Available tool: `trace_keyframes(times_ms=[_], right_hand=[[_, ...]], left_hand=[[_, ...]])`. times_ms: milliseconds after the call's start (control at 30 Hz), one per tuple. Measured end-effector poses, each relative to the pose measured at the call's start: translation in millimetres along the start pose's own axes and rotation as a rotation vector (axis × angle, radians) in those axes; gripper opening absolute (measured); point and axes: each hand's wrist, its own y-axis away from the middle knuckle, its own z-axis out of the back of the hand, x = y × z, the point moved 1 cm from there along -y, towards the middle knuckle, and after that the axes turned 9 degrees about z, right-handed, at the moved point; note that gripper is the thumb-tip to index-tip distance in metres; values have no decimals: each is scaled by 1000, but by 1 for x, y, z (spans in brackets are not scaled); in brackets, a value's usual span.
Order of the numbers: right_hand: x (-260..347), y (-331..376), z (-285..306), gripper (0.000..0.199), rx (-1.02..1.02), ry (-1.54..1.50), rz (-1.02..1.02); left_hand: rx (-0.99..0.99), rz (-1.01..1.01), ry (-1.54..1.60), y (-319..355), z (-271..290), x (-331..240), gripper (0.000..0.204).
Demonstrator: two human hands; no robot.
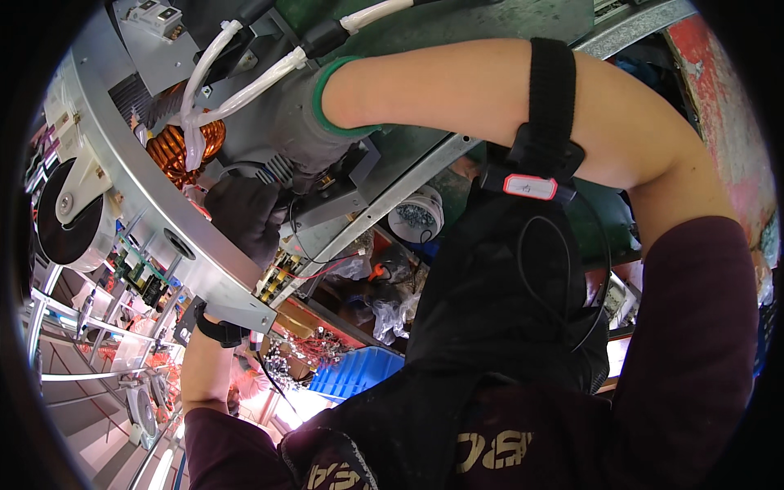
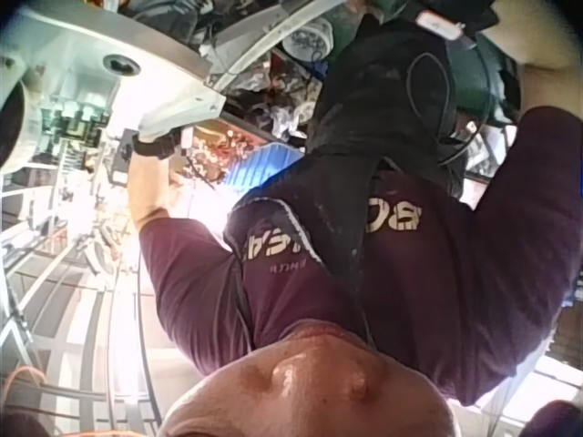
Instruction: Assembling and wiring electrical components inside a power inverter chassis using a pneumatic screwdriver.
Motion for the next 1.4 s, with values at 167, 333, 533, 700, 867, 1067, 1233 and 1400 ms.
trace_keyframes(times_ms=[167, 333, 533, 700, 867, 1067, 1233, 1400], right_hand=[[2, 5, 2, 32, -7, -87, 83], [-2, 5, -2, 34, -11, -2, 24], [16, 29, -4, 28, -417, 118, -26], [58, 89, -1, 28, -782, -118, -229], [107, 173, 88, 21, -955, -292, -218], [100, 120, 336, 23, -1053, 191, 12], [81, -24, 517, 33, -1130, 289, 157], [97, -142, 521, 44, -1016, -286, 311]], left_hand=[[6, -11, -4, 6, -3, 4, 19], [-32, -6, 8, 14, -11, 6, 16], [-242, -30, -23, 13, 31, -13, 16], [-583, -50, -80, 4, 100, -7, 16], [-1096, 4, -214, -34, 214, 37, 15], [-1375, 206, -341, -34, 293, 89, 15], [-1434, 441, -413, -36, 314, 119, 15], [-1383, 676, -440, -20, 284, 132, 14]])
